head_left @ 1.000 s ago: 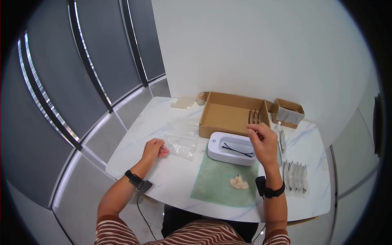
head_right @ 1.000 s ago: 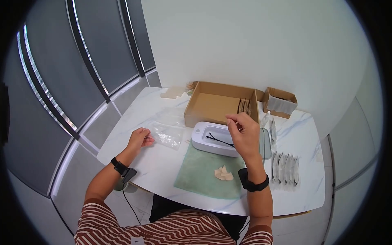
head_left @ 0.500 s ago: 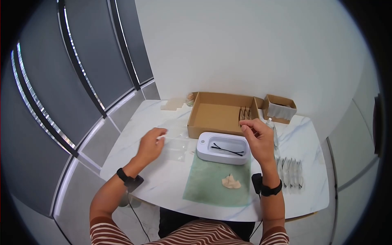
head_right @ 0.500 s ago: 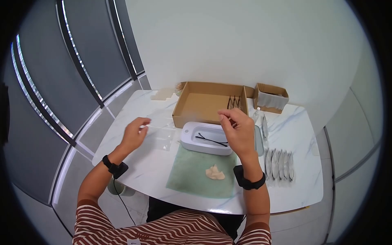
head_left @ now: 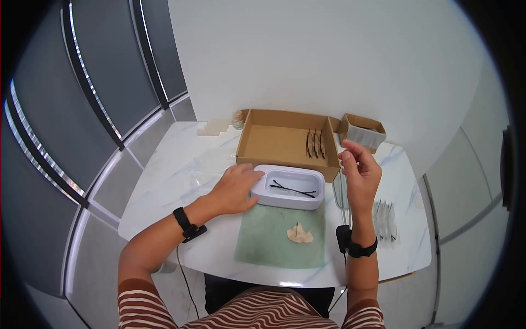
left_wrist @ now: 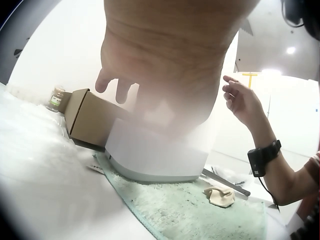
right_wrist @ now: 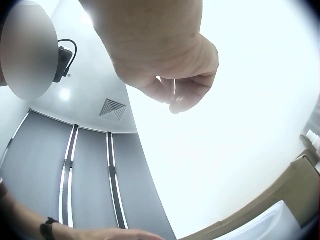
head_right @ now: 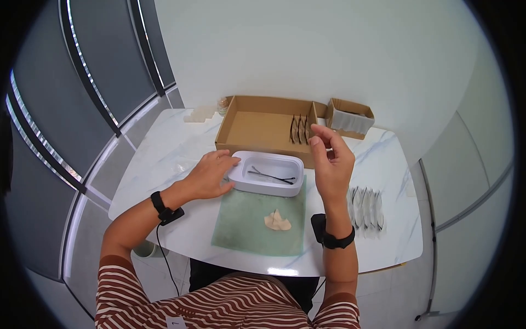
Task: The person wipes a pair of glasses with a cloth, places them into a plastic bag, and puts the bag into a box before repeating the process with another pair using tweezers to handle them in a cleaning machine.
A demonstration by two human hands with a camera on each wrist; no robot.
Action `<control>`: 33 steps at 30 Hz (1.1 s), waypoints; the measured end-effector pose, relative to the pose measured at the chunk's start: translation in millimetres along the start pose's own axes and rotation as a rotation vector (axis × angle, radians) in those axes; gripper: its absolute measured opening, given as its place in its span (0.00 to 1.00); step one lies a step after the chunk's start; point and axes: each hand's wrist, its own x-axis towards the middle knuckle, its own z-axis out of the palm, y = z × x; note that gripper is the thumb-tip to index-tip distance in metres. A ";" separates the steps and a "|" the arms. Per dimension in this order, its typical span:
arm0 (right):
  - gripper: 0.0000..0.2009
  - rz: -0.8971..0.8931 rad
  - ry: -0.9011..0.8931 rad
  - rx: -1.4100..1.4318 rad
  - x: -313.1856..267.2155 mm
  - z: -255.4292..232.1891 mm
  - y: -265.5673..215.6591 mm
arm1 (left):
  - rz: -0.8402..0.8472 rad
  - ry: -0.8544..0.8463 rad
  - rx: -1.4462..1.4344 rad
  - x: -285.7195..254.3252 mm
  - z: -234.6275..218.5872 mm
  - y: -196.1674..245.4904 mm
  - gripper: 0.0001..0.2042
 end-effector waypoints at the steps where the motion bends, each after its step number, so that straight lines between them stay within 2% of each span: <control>1: 0.11 -0.019 -0.022 0.001 1.1 0.7 3.3 | 0.006 -0.005 -0.005 -0.3 0.1 -0.5 0.30; 11: 0.12 0.000 -0.050 0.016 3.5 7.9 13.8 | 0.032 -0.093 0.101 11.2 -5.5 2.6 0.29; 20: 0.12 0.025 -0.113 0.019 -1.7 0.7 11.1 | 0.001 0.036 0.026 2.4 -4.9 8.0 0.25; 22: 0.12 0.017 -0.103 -0.019 -3.8 -7.7 -0.2 | -0.022 0.216 -0.064 3.3 -10.0 11.2 0.20; 23: 0.12 0.009 -0.109 -0.054 -4.4 -13.4 -4.5 | -0.001 0.225 -0.071 6.5 -14.7 13.2 0.20; 25: 0.12 0.005 -0.121 -0.111 -5.4 -27.3 -14.8 | -0.060 0.534 -0.229 14.2 -26.6 20.2 0.13; 26: 0.12 -0.005 -0.107 -0.130 -5.9 -35.1 -18.2 | -0.040 0.540 -0.243 19.2 -31.7 26.4 0.13; 27: 0.12 -0.010 -0.103 -0.168 -6.2 -42.7 -19.6 | -0.105 0.739 -0.431 24.6 -36.6 33.5 0.08; 28: 0.12 -0.017 -0.101 -0.205 -6.4 -49.8 -20.6 | -0.175 0.933 -0.623 28.8 -39.8 38.1 0.07; 29: 0.12 -0.029 -0.094 -0.222 -7.4 -57.3 -20.8 | -0.161 0.940 -0.640 31.2 -41.3 39.8 0.07; 31: 0.13 -0.026 -0.115 -0.405 -11.4 -72.0 -16.4 | -0.116 1.260 -0.718 34.9 -43.2 39.9 0.17; 32: 0.13 -0.034 -0.109 -0.419 -13.6 -79.0 -10.2 | -0.107 1.265 -0.733 37.4 -42.8 38.0 0.17; 33: 0.14 -0.042 -0.175 -0.534 -16.1 -85.7 -2.0 | -0.101 1.310 -0.860 40.3 -41.5 34.2 0.20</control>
